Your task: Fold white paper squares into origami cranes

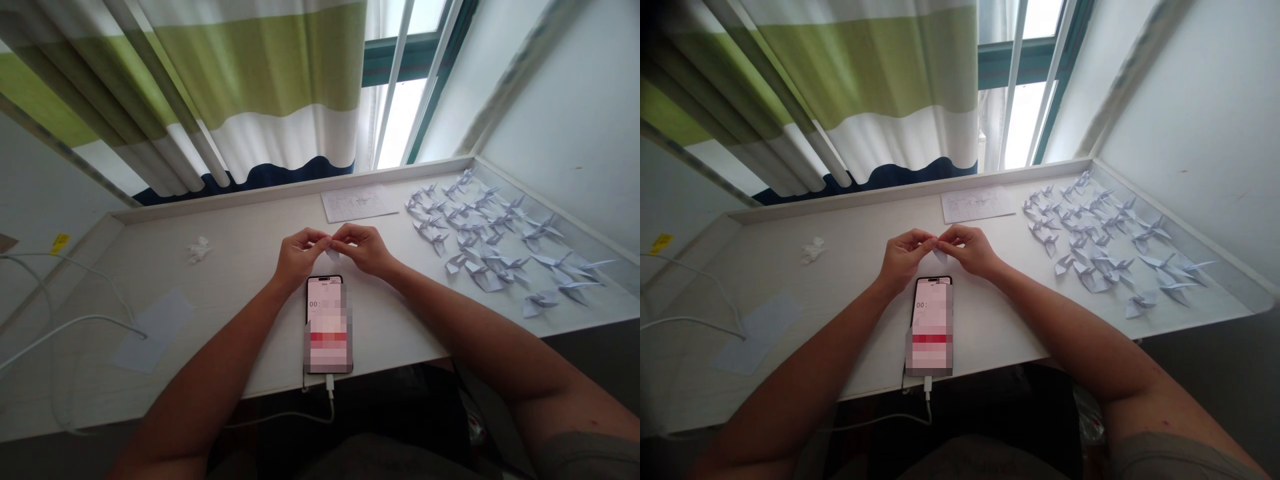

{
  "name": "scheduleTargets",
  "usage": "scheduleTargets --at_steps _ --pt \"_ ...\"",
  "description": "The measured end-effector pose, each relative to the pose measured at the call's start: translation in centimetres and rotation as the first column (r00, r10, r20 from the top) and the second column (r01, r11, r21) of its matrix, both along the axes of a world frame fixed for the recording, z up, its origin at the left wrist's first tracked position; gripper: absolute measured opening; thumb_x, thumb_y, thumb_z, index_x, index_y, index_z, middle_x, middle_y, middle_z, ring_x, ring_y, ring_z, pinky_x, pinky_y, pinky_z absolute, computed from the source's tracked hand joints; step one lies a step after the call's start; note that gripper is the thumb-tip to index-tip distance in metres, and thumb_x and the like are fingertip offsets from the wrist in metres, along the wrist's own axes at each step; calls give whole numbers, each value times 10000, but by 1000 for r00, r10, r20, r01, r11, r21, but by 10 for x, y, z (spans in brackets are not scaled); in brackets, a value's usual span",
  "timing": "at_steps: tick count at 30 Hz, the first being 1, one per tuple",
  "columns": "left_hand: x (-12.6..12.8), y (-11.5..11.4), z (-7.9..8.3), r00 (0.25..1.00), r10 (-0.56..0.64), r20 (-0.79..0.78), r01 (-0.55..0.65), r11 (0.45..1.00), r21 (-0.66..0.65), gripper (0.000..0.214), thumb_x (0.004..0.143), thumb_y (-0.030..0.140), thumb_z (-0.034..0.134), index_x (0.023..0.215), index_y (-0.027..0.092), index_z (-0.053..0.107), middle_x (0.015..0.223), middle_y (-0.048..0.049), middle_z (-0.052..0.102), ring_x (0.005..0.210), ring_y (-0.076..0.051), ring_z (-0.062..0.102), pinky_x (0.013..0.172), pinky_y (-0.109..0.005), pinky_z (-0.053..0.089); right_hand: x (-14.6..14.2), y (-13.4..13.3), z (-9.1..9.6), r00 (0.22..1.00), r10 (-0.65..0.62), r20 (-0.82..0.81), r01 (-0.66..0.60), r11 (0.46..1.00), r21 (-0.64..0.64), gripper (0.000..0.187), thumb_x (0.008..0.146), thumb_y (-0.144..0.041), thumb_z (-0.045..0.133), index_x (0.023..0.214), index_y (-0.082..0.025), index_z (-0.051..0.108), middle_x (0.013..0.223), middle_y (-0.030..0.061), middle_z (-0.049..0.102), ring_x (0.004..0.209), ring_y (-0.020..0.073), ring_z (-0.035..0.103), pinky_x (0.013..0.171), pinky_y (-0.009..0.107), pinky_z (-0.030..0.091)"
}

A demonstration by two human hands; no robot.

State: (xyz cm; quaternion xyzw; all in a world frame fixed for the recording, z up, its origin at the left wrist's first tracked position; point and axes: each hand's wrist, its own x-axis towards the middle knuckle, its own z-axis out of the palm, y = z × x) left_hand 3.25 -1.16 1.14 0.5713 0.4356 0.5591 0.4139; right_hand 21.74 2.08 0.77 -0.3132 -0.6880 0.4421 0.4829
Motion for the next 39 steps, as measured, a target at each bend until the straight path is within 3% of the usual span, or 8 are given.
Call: scheduleTargets --at_steps 8,12,16,21,33,39 --pt "-6 0 3 997 -68 -37 68 998 -15 235 785 392 892 910 200 843 894 -59 814 831 -190 726 803 -331 581 2 2 -4 997 82 7 -82 995 -65 460 797 -644 865 844 -197 766 843 48 770 779 179 687 736 346 554" --pt "-6 2 2 999 -24 -25 24 1000 -7 202 775 371 898 848 192 839 861 -55 815 795 -183 719 785 -329 577 1 2 -6 993 121 -16 -122 985 -121 446 798 -617 874 892 -193 773 879 49 775 794 175 685 735 338 561" --pt "-5 3 2 998 -17 65 17 1000 -14 242 762 357 903 923 189 839 865 -50 811 783 -174 720 766 -320 583 1 1 -5 972 225 -60 -233 949 -215 445 779 -577 900 912 -171 773 856 42 773 788 164 693 752 322 573" --pt "-12 5 4 995 -89 51 87 995 40 184 852 341 816 973 204 842 879 -51 805 805 -168 718 721 -294 560 5 2 -1 952 273 -139 -303 906 -296 401 816 -536 892 869 -157 773 796 33 766 739 146 697 768 319 580" --pt "-17 7 4 968 -227 110 226 974 22 339 759 381 961 973 181 792 895 -46 794 816 -154 723 750 -285 569 6 3 -4 908 358 -219 -416 836 -357 387 817 -525 915 862 -163 783 771 18 777 719 124 713 752 282 585" --pt "-16 7 6 938 -302 171 303 953 20 366 747 374 979 1018 206 799 810 -8 757 728 -120 684 689 -253 541 7 2 0 833 457 -312 -551 737 -390 360 837 -489 915 856 -159 772 786 21 783 740 118 711 773 277 592"
